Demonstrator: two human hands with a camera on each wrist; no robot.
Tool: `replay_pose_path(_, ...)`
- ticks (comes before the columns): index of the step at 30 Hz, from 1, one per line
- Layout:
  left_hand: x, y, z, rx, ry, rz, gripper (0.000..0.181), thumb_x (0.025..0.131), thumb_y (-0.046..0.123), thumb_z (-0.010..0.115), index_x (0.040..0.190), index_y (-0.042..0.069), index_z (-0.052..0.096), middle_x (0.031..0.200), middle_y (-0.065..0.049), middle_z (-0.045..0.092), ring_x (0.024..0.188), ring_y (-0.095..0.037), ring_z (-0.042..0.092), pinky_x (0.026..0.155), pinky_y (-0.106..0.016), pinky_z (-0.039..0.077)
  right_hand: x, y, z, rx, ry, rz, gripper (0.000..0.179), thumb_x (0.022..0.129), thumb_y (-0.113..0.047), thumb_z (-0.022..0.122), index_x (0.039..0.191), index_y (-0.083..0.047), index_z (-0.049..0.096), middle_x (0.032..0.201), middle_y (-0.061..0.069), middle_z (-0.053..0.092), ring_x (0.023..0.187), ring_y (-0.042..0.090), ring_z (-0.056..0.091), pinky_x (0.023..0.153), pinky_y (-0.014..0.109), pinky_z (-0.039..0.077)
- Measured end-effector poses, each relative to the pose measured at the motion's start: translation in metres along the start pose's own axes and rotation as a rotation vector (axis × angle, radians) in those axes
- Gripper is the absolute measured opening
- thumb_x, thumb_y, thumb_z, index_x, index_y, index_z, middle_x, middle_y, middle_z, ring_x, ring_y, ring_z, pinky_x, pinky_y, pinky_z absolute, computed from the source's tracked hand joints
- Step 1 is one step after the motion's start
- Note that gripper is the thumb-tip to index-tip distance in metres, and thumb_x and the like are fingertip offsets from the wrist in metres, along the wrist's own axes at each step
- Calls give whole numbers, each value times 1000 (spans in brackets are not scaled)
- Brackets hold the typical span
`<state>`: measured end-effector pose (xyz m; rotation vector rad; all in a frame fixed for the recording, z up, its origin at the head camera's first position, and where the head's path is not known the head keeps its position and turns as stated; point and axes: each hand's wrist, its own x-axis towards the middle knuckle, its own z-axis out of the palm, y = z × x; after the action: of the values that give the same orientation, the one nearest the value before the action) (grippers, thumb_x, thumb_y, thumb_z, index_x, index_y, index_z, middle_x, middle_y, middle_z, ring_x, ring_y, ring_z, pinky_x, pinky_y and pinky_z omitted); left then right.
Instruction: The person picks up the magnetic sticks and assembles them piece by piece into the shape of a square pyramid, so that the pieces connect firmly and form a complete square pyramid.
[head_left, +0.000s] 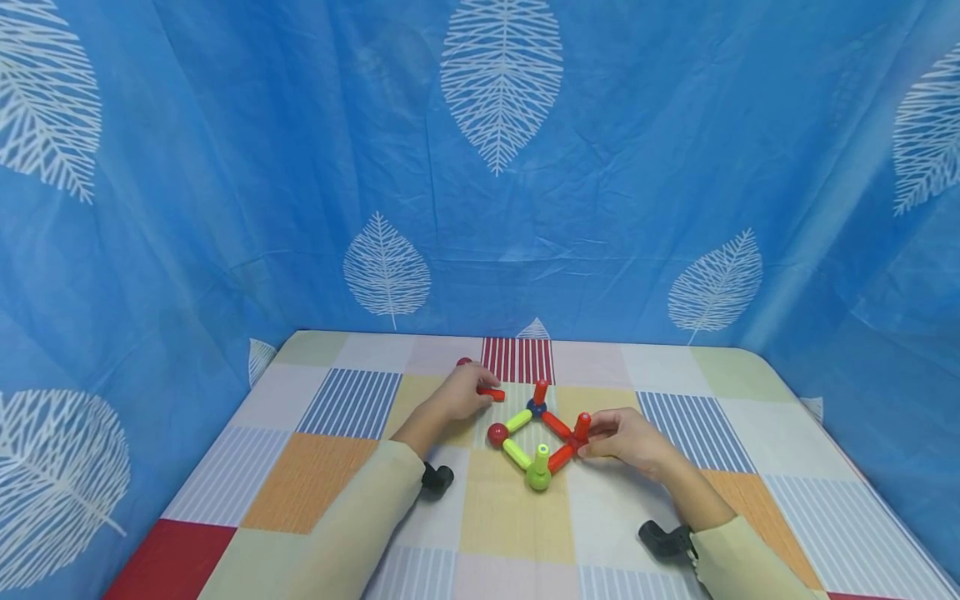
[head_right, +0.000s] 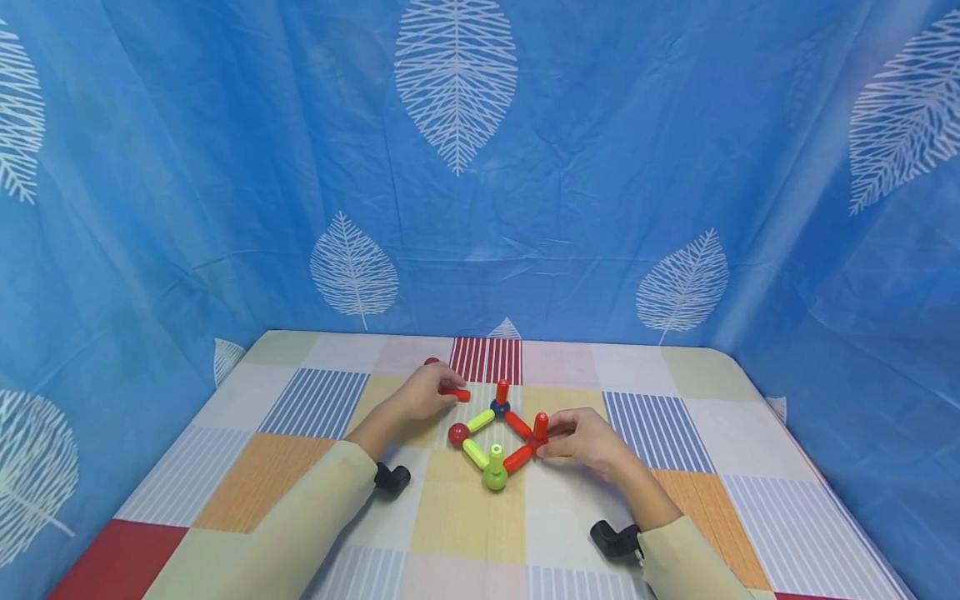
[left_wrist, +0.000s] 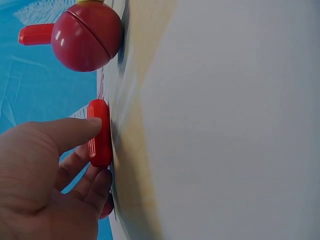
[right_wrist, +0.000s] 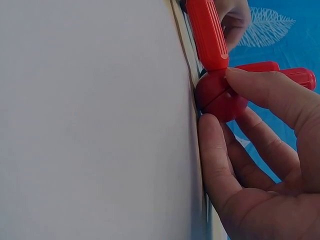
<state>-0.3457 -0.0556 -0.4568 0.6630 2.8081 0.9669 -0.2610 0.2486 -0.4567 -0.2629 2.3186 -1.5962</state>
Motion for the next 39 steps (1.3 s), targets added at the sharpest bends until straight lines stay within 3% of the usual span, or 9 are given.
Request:
replay_pose_path(10,3,1,3,-16,-29,-70,28,90,5,76,118,8,75,112,-6,71,103,-20,61,99,-39,55,-1,-1,1,4,-2,12,39,80,-2,82,114,11,68,94,6,75,85,11,67,74,23,57)
replay_pose_path(19,0,-1,2,-1,-47,-65,31,91,6,75,121,8,73,119,-8,70,110,-23,62,103,-41,54,-1,-1,1,-3,4,6,39,80,-3,82,114,11,69,96,8,75,86,11,67,74,23,57)
replay_pose_path(24,-5,-1,-1,-8,-47,-70,32,93,9,73,125,10,72,117,-6,68,105,-21,60,99,-39,55,-1,-1,1,-1,4,11,40,80,-3,82,115,11,68,96,8,75,86,11,67,74,23,57)
replay_pose_path(30,-17,3,-5,-97,-17,-79,29,94,10,72,124,13,72,110,-2,67,98,-18,58,90,-35,55,0,-2,2,-9,9,7,39,79,-3,82,113,10,69,94,7,74,85,12,67,73,23,57)
replay_pose_path(39,-38,8,-7,-259,29,-16,28,95,12,72,121,21,66,113,1,66,108,-20,62,98,-40,56,-1,-2,1,-12,11,9,39,79,-3,83,113,10,69,94,7,75,85,11,67,73,23,57)
